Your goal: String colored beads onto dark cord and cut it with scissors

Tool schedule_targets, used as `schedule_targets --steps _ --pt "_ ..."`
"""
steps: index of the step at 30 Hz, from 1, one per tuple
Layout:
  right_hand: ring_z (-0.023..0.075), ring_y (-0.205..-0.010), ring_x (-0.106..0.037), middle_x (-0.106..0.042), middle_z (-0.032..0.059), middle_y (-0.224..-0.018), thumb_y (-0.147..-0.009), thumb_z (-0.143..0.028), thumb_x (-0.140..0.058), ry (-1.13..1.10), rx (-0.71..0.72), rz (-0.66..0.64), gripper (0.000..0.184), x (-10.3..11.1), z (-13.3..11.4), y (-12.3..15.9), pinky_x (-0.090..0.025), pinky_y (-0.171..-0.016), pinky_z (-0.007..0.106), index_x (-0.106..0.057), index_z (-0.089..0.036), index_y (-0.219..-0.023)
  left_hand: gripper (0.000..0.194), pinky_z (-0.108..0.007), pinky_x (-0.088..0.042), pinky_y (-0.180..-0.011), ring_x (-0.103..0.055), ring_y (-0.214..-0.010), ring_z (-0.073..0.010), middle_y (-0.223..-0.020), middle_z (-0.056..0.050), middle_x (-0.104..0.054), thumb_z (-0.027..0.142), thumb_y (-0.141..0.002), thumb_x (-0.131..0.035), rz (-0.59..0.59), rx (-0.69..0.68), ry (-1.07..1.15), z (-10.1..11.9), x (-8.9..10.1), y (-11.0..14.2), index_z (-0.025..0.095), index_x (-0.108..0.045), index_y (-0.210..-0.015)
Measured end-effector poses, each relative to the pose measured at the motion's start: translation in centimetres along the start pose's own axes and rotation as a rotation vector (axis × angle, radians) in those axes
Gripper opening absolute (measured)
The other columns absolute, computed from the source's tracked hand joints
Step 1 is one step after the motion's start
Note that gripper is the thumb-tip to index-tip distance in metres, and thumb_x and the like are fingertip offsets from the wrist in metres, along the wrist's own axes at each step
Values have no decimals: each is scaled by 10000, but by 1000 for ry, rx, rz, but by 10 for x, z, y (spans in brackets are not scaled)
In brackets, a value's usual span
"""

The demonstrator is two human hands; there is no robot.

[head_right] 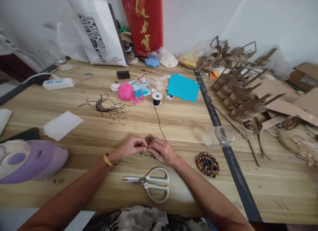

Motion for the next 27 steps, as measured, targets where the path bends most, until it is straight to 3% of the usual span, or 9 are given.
schedule_targets --steps 8,16,22,27 --pt "162 -764 -591 -602 76 -830 -934 -209 -485 -55 -42 8 110 4 -1 -1 -503 -657 276 -589 -175 -915 166 -202 -368 -576 -465 -585 -86 -609 12 -549 264 -761 -619 -5 -22 -30 -1 0 0 102 -622 -725" --pt "174 -737 -564 -592 57 -770 -923 -195 -477 -40 -201 222 123 10 8 2 -485 -648 306 -590 -183 -875 147 -202 -381 -575 -485 -578 -89 -613 4 -572 250 -762 -611 3 -7 -58 -1 1 0 109 -613 -721" --pt "184 -771 -573 -603 73 -838 -922 -199 -469 24 -329 301 141 15 17 1 -477 -645 299 -608 -182 -941 139 -209 -394 -589 -513 -609 -100 -654 -14 -595 242 -765 -606 -10 -8 -13 -1 1 1 106 -610 -737" --pt "192 -809 -575 -608 79 -864 -923 -189 -469 89 -356 263 152 16 23 2 -486 -695 315 -617 -186 -956 144 -207 -401 -593 -517 -607 -97 -647 -14 -601 244 -768 -607 -9 -9 -7 2 2 1 106 -608 -726"
Point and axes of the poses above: each hand's wrist, its own y-axis away from the middle knuckle, its own x-axis out of the back of the hand, z = x × y, the point moved 3 cm from there along -y, towards the middle knuckle
